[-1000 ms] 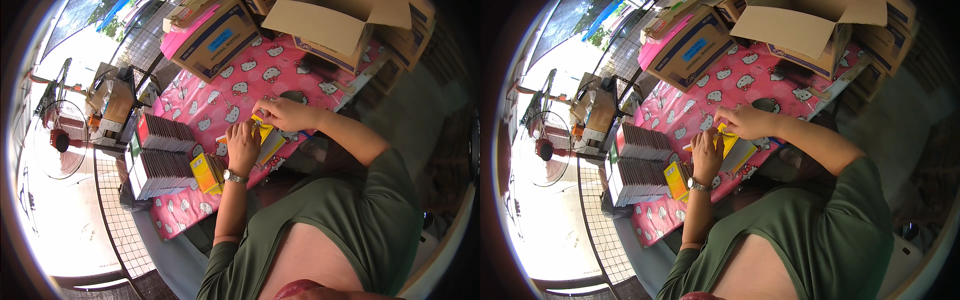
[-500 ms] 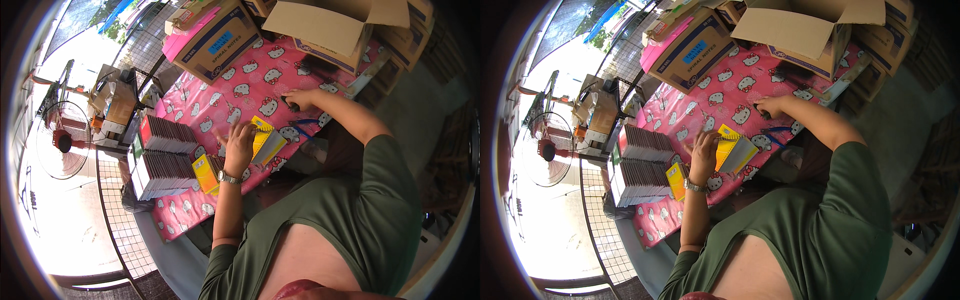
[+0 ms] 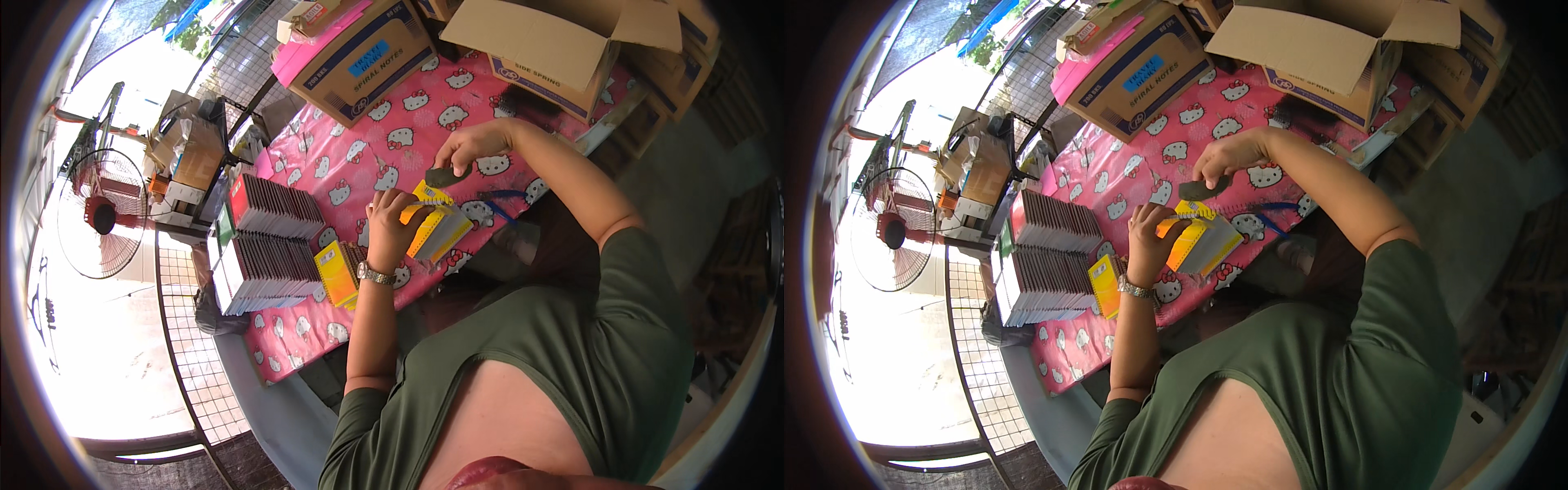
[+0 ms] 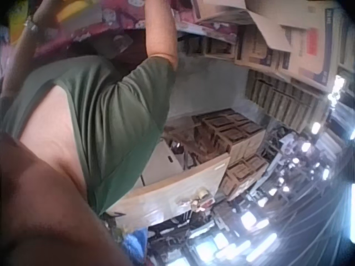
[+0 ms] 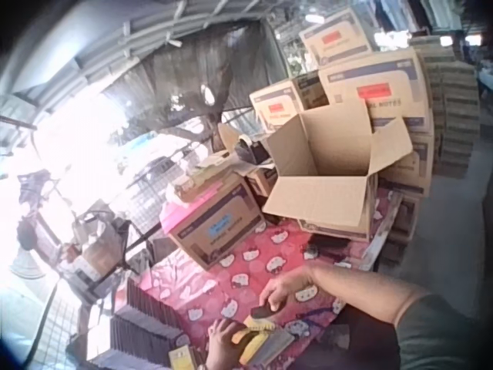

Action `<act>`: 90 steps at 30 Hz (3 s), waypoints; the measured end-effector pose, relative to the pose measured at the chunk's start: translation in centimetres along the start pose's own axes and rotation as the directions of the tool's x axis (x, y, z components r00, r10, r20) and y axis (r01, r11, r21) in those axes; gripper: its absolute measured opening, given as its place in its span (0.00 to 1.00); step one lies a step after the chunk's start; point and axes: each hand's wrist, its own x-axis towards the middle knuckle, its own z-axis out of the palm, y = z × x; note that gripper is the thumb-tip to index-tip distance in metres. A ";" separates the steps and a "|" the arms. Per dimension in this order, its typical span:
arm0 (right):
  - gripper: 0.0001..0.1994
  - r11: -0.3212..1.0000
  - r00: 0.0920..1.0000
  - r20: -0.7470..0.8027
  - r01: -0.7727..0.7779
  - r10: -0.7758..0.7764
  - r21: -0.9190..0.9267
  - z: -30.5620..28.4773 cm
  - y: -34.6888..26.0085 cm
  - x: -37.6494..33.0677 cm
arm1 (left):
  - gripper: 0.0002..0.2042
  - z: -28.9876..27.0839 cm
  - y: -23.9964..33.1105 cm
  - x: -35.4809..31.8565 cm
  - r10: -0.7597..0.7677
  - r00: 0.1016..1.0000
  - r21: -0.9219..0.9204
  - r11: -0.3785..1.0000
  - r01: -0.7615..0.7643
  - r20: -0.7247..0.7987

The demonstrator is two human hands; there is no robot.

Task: The person assembles notebooks by threading a spiral coil through pre-punched holes in the covers and pages, then trims the excess wire with pliers.

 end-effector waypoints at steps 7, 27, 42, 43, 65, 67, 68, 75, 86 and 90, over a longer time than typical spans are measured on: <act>0.26 0.880 0.957 -0.115 -0.291 0.268 -0.375 -0.5 0.0 0.9 | 0.14 -0.1 0.2 0.7 -0.008 1.000 -0.003 1.000 0.008 0.009; 0.21 0.999 0.987 -0.157 -0.033 0.028 -0.028 -0.1 0.5 2.2 | 0.11 -1.2 -3.3 -1.0 -0.207 0.977 -0.271 0.939 0.212 0.048; 0.21 0.996 0.999 -0.034 0.032 -0.029 0.082 1.1 -1.4 3.6 | 0.11 -0.9 -3.7 -0.9 -0.264 0.963 -0.392 0.883 0.260 0.046; 0.20 0.994 0.999 -0.010 0.035 -0.034 0.101 1.3 -1.1 3.6 | 0.11 -0.9 -3.7 -1.2 -0.267 0.962 -0.377 0.887 0.265 0.048; 0.22 0.688 0.535 -0.799 -0.471 -0.276 -0.552 12.4 13.9 -3.4 | 0.10 2.8 -3.5 -2.8 -0.590 0.786 -0.747 0.604 0.278 -0.184; 0.22 0.432 0.535 -0.702 -0.554 -0.470 -0.712 12.6 20.3 -1.0 | 0.09 3.5 -2.9 -1.9 -0.606 0.776 -0.801 0.546 0.246 -0.174; 0.22 0.387 0.522 -0.700 -0.590 -0.487 -0.709 12.5 20.5 -0.5 | 0.09 3.3 -2.1 -1.9 -0.620 0.765 -0.815 0.527 0.242 -0.175; 0.19 0.458 0.385 -0.852 -0.723 -0.354 -0.517 15.2 19.7 4.6 | 0.11 3.5 -2.1 -3.0 -0.637 0.755 -0.789 0.540 0.294 -0.154; 0.16 0.680 0.499 -0.825 -0.510 -0.263 -0.526 21.8 22.6 -6.3 | 0.12 2.5 -0.1 -1.9 -0.655 0.742 -0.806 0.514 0.295 -0.145; 0.16 0.653 0.489 -0.861 -0.607 -0.142 -0.453 20.1 24.7 -5.5 | 0.11 3.0 0.3 -2.1 -0.646 0.749 -0.796 0.528 0.296 -0.150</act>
